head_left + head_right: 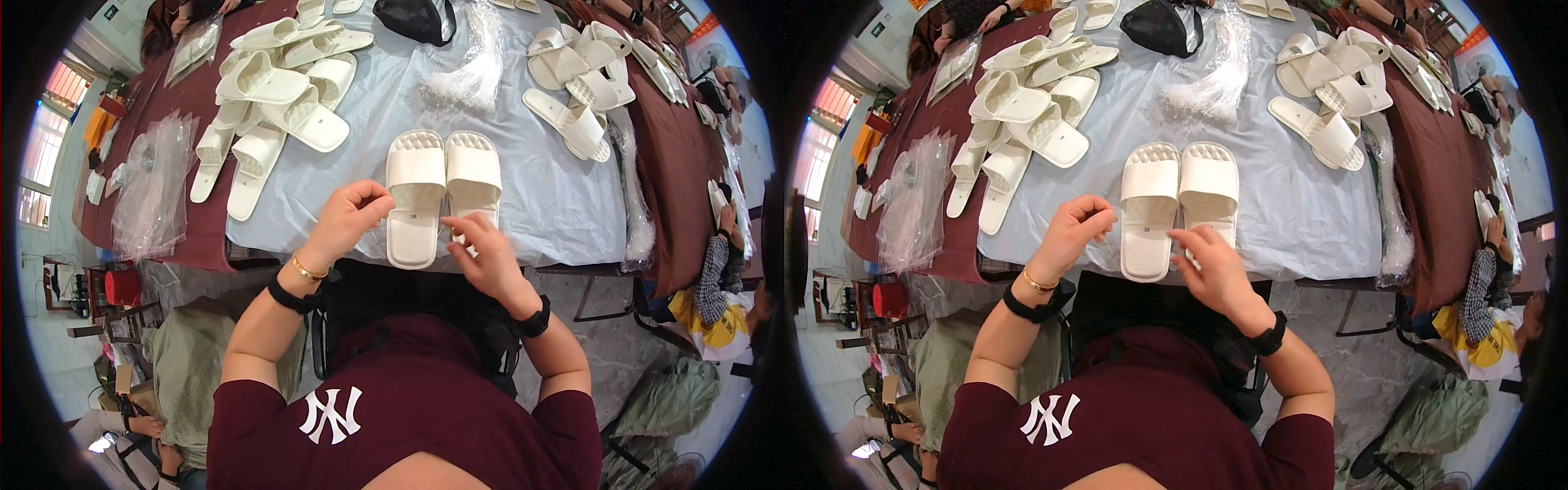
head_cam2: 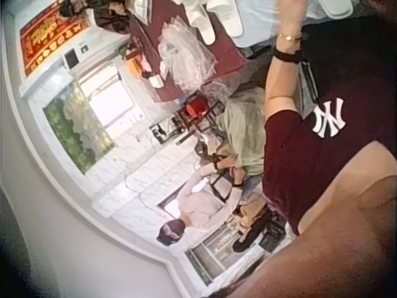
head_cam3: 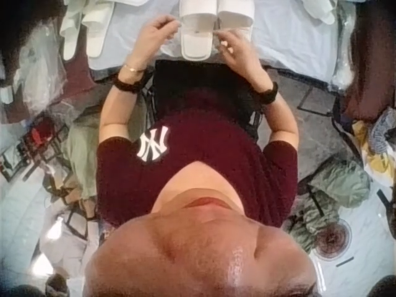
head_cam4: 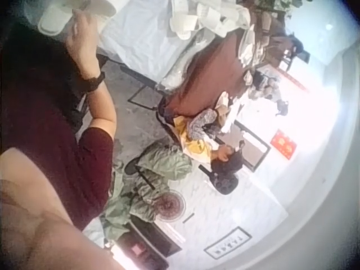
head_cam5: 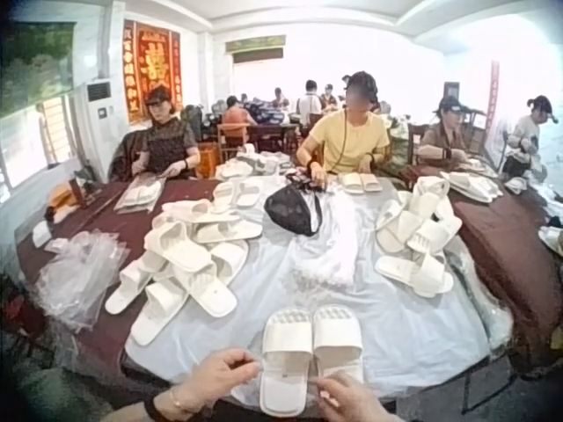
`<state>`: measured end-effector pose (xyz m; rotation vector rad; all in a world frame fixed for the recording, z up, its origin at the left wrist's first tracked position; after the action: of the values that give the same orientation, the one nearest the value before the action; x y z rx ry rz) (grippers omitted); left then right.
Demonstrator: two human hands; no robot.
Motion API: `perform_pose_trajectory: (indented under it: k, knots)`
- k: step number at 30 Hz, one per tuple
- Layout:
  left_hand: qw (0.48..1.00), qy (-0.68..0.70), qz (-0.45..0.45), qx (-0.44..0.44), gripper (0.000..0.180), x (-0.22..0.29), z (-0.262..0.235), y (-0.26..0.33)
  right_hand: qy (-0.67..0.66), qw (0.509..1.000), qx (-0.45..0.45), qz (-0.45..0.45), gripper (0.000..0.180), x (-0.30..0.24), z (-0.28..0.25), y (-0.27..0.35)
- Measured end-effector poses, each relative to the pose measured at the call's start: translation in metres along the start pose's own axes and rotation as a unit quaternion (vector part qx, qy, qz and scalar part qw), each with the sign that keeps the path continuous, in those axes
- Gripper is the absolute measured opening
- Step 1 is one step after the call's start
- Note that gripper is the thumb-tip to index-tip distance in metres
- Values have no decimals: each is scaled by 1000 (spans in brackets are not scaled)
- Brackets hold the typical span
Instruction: Manually assembling or finishing pairs of white slippers by aligning and securing components.
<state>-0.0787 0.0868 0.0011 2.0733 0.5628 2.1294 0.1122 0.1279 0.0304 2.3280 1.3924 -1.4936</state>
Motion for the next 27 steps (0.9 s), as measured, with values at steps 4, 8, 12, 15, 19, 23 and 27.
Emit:
perform_pose_trajectory:
  k: [4, 8, 12, 15, 19, 23, 27]
  knots:
    - [1000, 16, -4, -13, 14, 0, 5, -1, -11, 992, -113, -56, 11, -9, 34, 0]
    - [1000, 15, -4, 7, 14, -1, -6, -2, 16, 995, -59, -81, 7, -13, 23, -4]
    - [1000, 28, -8, 12, 13, -7, -14, -4, 47, 989, -32, -139, 4, -25, 9, -6]
    - [1000, 22, -10, 13, 15, -7, -13, -5, 78, 987, -64, -122, 7, -29, 4, -3]
    - [999, 23, -26, 5, 18, -9, -10, -9, 110, 977, 55, -175, 13, -68, -39, -4]
    - [999, 22, -40, 15, 20, -17, -16, -15, 164, 975, 44, -144, 11, -72, -40, -4]
    - [998, 1, -51, 25, 20, -23, -21, -24, 264, 962, -47, -50, 12, -27, -7, 10]
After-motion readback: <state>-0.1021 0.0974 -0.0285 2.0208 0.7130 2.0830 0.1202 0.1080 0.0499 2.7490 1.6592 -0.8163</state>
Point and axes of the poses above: each hand's wrist, its own y-axis away from the middle knuckle, its own z-axis out of the palm, x = y × z, the point moved 10 cm from there along -y, towards the middle knuckle, and after that the axes turned 12 degrees about -z, right-handed, at the moved point
